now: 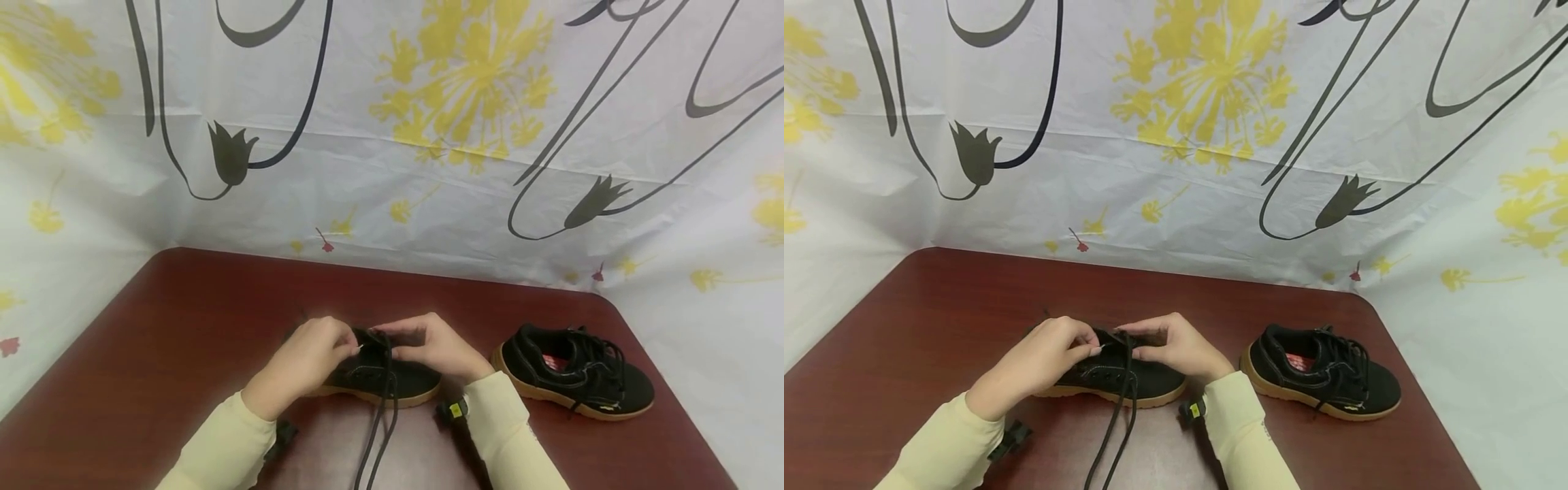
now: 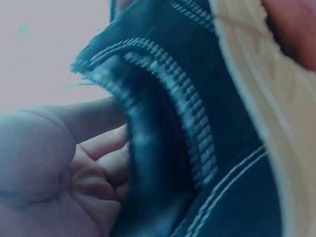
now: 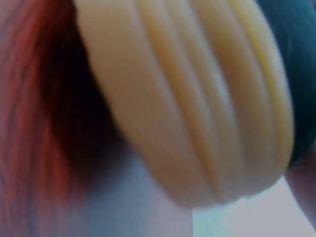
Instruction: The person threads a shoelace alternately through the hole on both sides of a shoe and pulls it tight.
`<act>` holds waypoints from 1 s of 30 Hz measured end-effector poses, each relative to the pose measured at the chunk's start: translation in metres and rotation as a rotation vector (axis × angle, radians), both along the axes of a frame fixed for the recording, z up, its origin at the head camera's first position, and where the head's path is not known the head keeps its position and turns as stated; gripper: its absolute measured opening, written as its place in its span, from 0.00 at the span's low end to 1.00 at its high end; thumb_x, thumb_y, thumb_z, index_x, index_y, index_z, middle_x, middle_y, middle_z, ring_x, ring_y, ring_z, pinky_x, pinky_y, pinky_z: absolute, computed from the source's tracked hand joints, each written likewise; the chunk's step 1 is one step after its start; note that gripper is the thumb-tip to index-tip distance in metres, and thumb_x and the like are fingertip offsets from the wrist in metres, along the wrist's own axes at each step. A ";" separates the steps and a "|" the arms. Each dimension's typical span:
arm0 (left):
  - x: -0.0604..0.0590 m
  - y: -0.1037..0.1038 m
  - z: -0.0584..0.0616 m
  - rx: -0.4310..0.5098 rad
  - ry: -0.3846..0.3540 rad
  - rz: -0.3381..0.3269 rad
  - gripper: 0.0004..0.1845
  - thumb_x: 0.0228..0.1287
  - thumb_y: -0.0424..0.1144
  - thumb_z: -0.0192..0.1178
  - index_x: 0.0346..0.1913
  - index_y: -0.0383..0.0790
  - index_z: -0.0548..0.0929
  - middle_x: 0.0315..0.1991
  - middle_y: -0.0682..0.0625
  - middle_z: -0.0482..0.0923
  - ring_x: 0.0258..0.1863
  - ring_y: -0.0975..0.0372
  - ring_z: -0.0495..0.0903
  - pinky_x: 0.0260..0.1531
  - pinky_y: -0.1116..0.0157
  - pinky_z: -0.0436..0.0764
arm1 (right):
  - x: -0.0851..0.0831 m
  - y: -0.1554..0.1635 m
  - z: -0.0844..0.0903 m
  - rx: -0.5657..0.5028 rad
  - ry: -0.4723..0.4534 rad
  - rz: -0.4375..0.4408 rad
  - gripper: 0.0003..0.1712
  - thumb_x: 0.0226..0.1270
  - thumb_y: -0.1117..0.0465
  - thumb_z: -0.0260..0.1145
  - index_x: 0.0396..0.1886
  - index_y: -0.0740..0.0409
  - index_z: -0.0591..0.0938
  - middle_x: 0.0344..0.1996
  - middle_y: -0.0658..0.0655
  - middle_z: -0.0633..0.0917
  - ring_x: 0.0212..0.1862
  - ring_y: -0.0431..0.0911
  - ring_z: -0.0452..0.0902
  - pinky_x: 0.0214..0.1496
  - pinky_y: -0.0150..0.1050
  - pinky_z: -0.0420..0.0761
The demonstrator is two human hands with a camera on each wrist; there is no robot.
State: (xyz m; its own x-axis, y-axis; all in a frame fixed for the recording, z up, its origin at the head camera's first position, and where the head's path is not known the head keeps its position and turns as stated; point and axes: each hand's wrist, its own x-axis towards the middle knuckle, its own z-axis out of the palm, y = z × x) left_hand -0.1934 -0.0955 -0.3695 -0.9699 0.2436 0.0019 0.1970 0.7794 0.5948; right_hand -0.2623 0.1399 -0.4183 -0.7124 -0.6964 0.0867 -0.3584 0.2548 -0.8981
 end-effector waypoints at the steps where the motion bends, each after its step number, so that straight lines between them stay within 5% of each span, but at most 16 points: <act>1: 0.000 -0.002 0.001 -0.007 0.002 -0.004 0.05 0.66 0.37 0.67 0.31 0.45 0.87 0.31 0.56 0.85 0.32 0.66 0.79 0.40 0.61 0.82 | 0.000 -0.001 -0.002 0.009 0.018 -0.009 0.21 0.67 0.70 0.67 0.59 0.56 0.85 0.55 0.57 0.88 0.57 0.36 0.83 0.55 0.32 0.83; 8: 0.013 -0.015 0.013 -0.082 0.054 -0.015 0.06 0.67 0.35 0.66 0.30 0.46 0.86 0.30 0.57 0.84 0.32 0.66 0.78 0.41 0.61 0.82 | 0.001 -0.006 -0.007 0.022 0.070 -0.120 0.13 0.67 0.64 0.70 0.50 0.55 0.89 0.47 0.55 0.91 0.50 0.36 0.86 0.50 0.34 0.85; 17: 0.042 -0.041 0.025 -0.156 0.198 -0.079 0.14 0.66 0.33 0.64 0.22 0.50 0.80 0.18 0.62 0.72 0.25 0.68 0.69 0.30 0.68 0.71 | 0.003 -0.004 -0.006 0.031 0.044 -0.157 0.15 0.68 0.65 0.69 0.53 0.59 0.88 0.51 0.59 0.89 0.51 0.33 0.85 0.50 0.32 0.85; 25: 0.076 -0.079 0.017 -0.203 0.249 -0.050 0.12 0.65 0.41 0.68 0.26 0.61 0.81 0.24 0.71 0.74 0.29 0.73 0.68 0.31 0.69 0.73 | 0.001 -0.008 -0.007 0.020 0.023 -0.136 0.15 0.69 0.65 0.67 0.54 0.58 0.87 0.51 0.59 0.89 0.50 0.32 0.85 0.50 0.33 0.85; 30: 0.100 -0.110 0.002 -0.210 0.443 -0.106 0.12 0.56 0.41 0.73 0.30 0.63 0.80 0.27 0.75 0.69 0.30 0.79 0.65 0.28 0.73 0.70 | 0.001 -0.008 -0.008 0.018 0.029 -0.135 0.14 0.70 0.65 0.67 0.54 0.56 0.88 0.51 0.58 0.89 0.50 0.33 0.85 0.50 0.33 0.85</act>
State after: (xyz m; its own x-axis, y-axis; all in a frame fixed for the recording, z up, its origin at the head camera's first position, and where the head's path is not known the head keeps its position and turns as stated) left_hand -0.0930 -0.2057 -0.3673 -0.8566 0.3804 0.3485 0.4801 0.8351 0.2686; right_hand -0.2617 0.1321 -0.4260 -0.7972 -0.5958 0.0972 -0.3455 0.3184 -0.8827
